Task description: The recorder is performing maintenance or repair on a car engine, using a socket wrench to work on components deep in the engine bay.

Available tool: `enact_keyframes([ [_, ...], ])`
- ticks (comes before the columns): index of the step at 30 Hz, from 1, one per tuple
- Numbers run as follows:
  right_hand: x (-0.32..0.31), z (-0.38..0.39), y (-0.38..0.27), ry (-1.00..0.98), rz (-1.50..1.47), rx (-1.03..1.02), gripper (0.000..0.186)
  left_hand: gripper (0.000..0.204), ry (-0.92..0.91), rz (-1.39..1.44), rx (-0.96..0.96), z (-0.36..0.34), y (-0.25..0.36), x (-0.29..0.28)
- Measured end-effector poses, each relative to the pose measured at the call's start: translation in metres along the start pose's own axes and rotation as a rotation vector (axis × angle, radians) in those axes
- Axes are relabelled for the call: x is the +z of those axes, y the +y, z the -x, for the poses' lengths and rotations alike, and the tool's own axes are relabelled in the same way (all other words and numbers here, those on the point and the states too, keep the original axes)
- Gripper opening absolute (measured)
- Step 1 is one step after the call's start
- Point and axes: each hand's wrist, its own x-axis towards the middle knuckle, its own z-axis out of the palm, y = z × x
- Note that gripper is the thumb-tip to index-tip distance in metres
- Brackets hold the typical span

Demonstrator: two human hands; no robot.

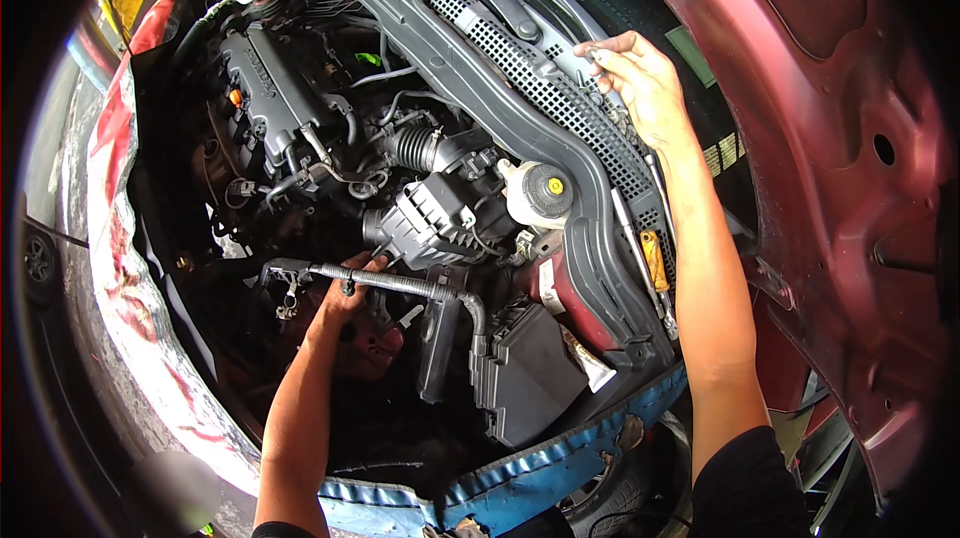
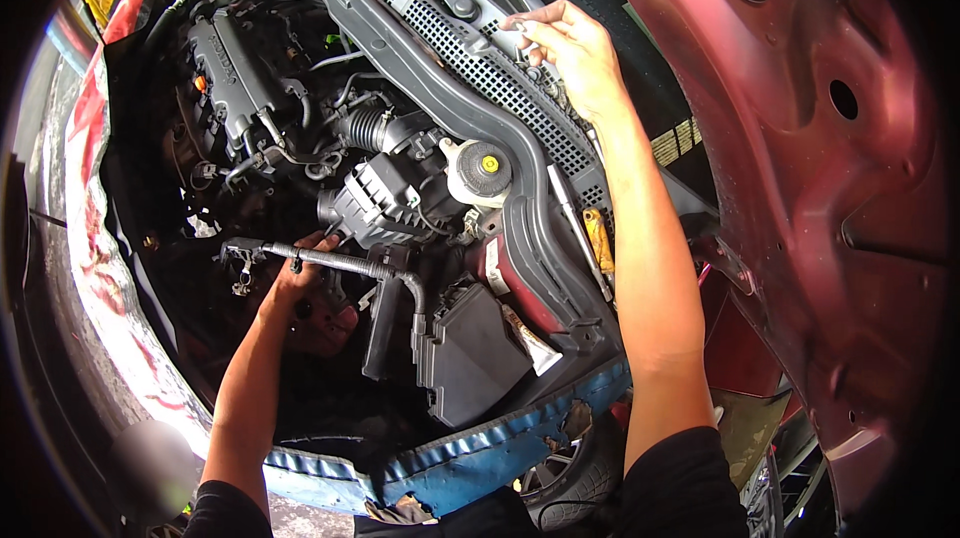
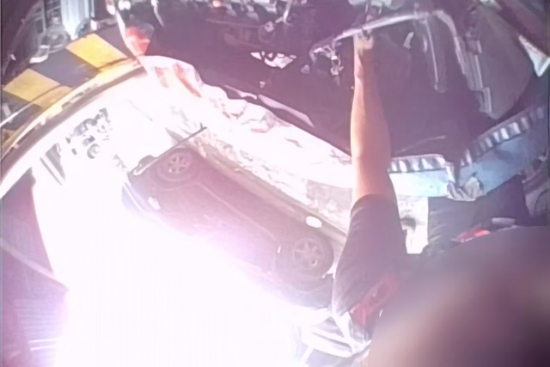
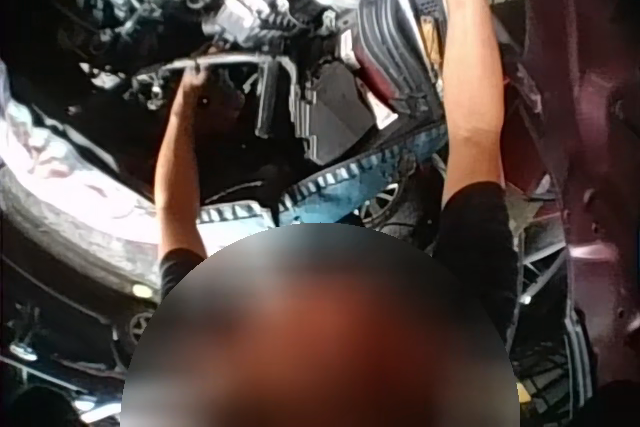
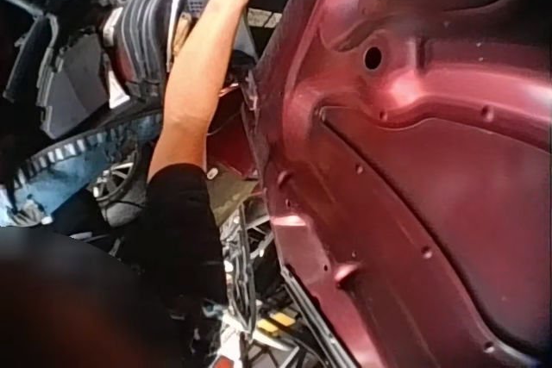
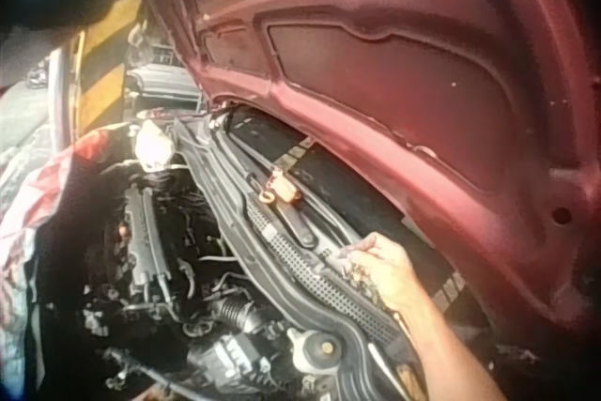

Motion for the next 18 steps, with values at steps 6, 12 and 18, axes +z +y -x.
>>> enact_keyframes([
  [6,0.010,0.025,-0.002,-0.019,-0.441,0.086,0.013,0.063,0.046,-0.049,0.276,0.003,-0.006,0.007],
  [12,0.053,0.063,-0.013,-0.157,-0.448,0.143,0.026,0.050,0.096,-0.245,0.358,0.011,-0.029,-0.017],
  [18,0.149,0.136,-0.005,-0.417,-0.366,0.389,0.020,0.024,0.058,0.033,0.184,0.000,-0.063,-0.018],
])
